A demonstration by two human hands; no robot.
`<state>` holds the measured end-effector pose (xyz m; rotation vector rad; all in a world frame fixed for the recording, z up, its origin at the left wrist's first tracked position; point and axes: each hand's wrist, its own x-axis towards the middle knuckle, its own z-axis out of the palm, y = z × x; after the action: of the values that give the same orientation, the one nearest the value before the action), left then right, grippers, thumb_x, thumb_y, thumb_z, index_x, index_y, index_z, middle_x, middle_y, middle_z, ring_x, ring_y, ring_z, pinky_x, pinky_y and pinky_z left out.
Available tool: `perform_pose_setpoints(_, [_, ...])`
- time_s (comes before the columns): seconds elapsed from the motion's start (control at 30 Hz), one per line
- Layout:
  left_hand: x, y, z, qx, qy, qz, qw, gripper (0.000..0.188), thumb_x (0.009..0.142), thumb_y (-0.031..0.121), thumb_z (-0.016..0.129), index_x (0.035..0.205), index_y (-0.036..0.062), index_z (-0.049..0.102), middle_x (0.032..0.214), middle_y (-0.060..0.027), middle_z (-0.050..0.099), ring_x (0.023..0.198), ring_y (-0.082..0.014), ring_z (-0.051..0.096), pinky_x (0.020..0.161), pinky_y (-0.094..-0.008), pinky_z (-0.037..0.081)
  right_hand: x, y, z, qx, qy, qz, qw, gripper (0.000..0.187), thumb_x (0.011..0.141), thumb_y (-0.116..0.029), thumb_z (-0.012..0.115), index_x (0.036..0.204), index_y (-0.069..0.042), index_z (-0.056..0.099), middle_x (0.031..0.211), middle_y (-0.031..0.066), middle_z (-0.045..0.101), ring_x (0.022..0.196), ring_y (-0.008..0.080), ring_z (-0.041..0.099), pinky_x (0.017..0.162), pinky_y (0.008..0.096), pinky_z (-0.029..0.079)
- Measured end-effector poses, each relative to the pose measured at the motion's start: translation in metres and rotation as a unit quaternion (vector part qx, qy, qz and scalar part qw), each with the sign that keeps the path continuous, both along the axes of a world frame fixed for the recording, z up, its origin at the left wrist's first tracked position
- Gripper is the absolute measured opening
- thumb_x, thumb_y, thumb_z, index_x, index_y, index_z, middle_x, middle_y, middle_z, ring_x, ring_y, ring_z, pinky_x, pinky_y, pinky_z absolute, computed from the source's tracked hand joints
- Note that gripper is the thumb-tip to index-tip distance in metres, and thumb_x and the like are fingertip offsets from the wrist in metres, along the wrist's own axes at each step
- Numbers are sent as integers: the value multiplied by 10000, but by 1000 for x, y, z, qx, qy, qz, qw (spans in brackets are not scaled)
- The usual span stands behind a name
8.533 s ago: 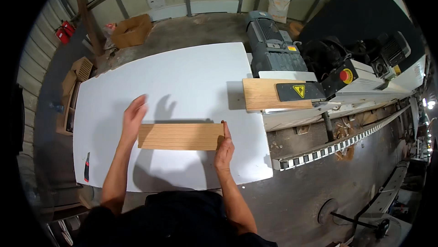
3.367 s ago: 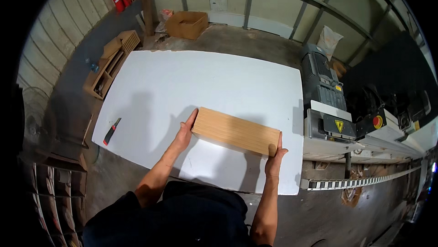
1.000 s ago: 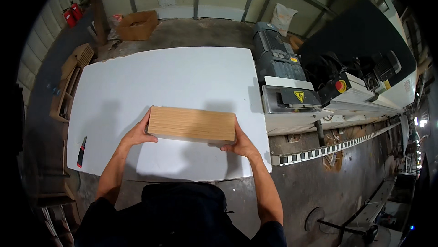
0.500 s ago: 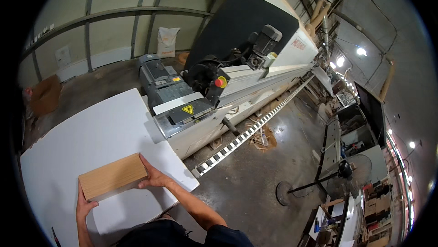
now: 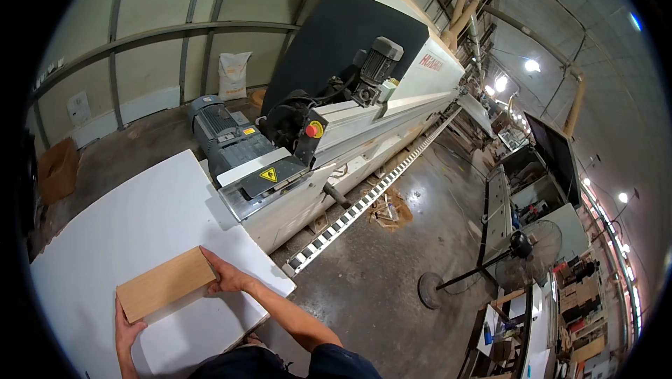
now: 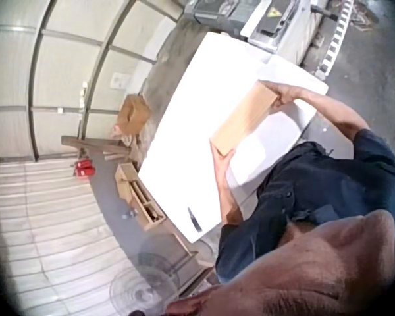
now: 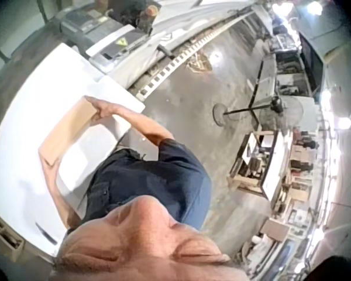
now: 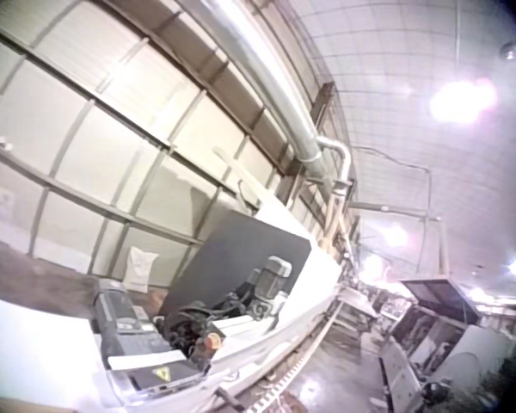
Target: The person picks up, stacks, and aligns thin wood boards on a workbench and a larger piece of wood, using a pencil to mark a board before moving it.
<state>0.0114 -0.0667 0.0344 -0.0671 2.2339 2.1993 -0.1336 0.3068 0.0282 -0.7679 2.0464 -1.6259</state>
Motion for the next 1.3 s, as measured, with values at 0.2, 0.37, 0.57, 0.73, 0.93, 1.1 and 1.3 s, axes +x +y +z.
perform_pose_setpoints(0.2, [0,2,17,-31,-16,-2,999,1078,531,-47,674,1485,34,181,1338,-101,451,1223,-215,464,1006,-334,409,-7,2,-18,-9,37,16,999,1161,615,15,836,1509,-94,103,1467,105,324,1352,214,301,1126,350,282])
perform_pose_setpoints(0.37, [-2,-13,3,-68,-15,3,998,1057,554,-1,789,1452,21,232,1356,-108,437,1292,-222,398,1085,-360,329,-13,-5,1,16,-42,13,999,1186,598,-12,858,1510,-116,105,1464,103,317,1373,216,274,1129,383,307])
perform_pose_setpoints(0.57, [-14,-1,20,-172,-69,9,983,1116,540,42,844,1462,26,214,1413,-155,408,1337,-287,379,1113,-392,317,-11,6,8,113,-5,-19,993,1174,567,-72,887,1482,-75,151,1459,139,347,1368,279,315,1140,381,292])
perform_pose_setpoints(0.73, [-3,-6,25,-173,-91,-8,981,1126,534,51,854,1459,32,213,1410,-154,413,1330,-299,389,1118,-401,322,-6,-4,16,100,-2,-3,995,1182,529,-83,903,1467,-77,185,1442,140,384,1372,290,320,1152,377,267])
perform_pose_setpoints(0.93, [-5,-16,20,-152,-68,-4,986,1100,520,44,852,1444,14,255,1365,-138,457,1301,-272,424,1110,-386,322,0,-13,28,61,19,-5,998,1090,543,-45,879,1443,-62,263,1405,140,436,1362,307,341,1154,391,261])
perform_pose_setpoints(1.1, [-18,-13,35,-120,-44,-81,988,1061,496,63,853,1414,-8,326,1313,-122,495,1270,-245,448,1093,-371,327,55,17,33,111,-19,-100,989,1162,522,-170,924,1459,-34,252,1443,145,396,1369,299,333,1151,396,251])
perform_pose_setpoints(1.3, [-11,31,75,-112,-25,-303,946,1056,449,118,807,1398,-10,361,1287,-112,518,1231,-242,478,1059,-359,347,259,46,43,54,-55,-328,942,1112,577,-276,904,1458,-18,275,1430,170,404,1348,278,349,1124,389,272])
